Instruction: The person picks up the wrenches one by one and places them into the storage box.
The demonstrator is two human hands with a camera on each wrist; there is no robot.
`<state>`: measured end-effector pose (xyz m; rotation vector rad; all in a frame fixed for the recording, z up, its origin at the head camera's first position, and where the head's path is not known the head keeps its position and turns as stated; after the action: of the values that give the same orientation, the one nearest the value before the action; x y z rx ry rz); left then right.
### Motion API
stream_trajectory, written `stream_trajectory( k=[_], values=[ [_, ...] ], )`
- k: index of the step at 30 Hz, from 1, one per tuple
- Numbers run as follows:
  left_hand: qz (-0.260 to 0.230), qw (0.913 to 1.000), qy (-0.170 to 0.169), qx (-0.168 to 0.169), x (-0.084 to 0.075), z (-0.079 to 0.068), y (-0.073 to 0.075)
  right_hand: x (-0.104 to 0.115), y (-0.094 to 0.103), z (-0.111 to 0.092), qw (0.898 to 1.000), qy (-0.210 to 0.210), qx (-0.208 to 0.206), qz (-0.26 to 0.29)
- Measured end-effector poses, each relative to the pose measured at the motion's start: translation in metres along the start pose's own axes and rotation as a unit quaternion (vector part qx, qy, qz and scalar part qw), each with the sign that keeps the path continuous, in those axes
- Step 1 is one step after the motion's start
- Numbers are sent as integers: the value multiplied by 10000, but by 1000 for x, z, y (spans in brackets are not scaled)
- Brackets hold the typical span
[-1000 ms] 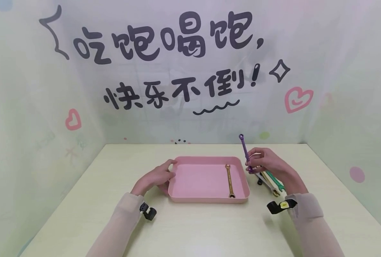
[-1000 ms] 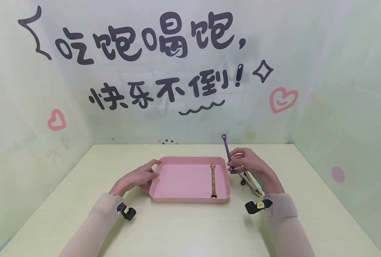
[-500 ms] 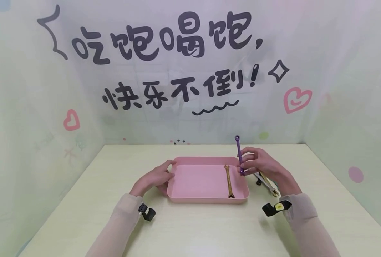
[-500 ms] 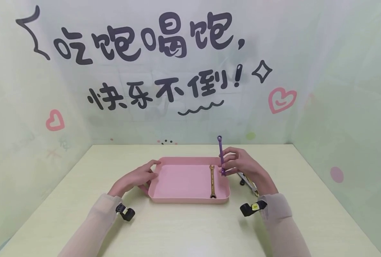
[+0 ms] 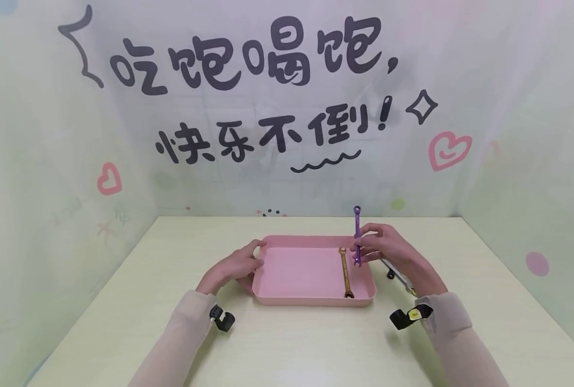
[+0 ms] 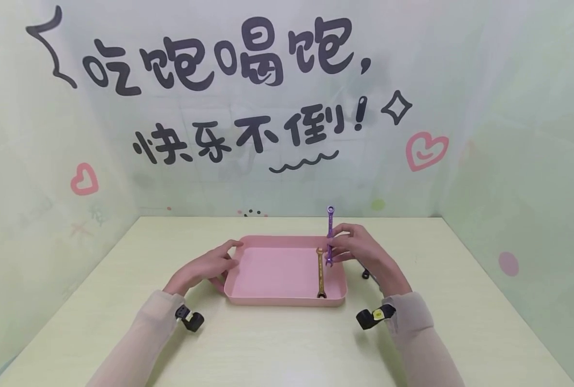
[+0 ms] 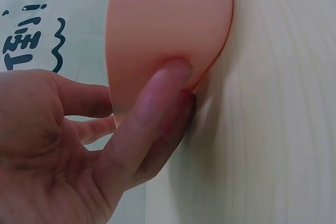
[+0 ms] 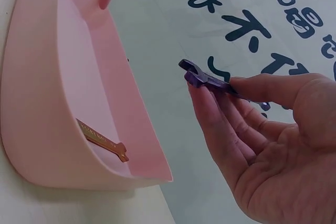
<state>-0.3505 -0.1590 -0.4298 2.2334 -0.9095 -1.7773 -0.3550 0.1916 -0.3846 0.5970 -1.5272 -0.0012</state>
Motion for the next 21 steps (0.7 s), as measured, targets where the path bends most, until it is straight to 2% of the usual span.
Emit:
stream_trajectory(
  k=[8, 21],
  values=[
    [17, 10000, -25, 34, -2, -2, 0, 0, -4, 3, 9999, 116, -42, 25],
    [20, 10000, -32, 31, -1, -1, 0, -2, -15, 4, 9998, -90, -147, -55]
  ],
)
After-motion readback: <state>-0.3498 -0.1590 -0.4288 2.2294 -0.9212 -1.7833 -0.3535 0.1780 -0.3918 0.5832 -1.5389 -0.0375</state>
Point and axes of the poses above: each hand's wrist, its own z-axis towards the middle knuckle, its own y-axis out of the back of the hand, x = y × z, the point moved 5 cm from there along z, towards the middle knuckle, and after that the axes turned 7 degrees about -z, right-handed, at the moved point
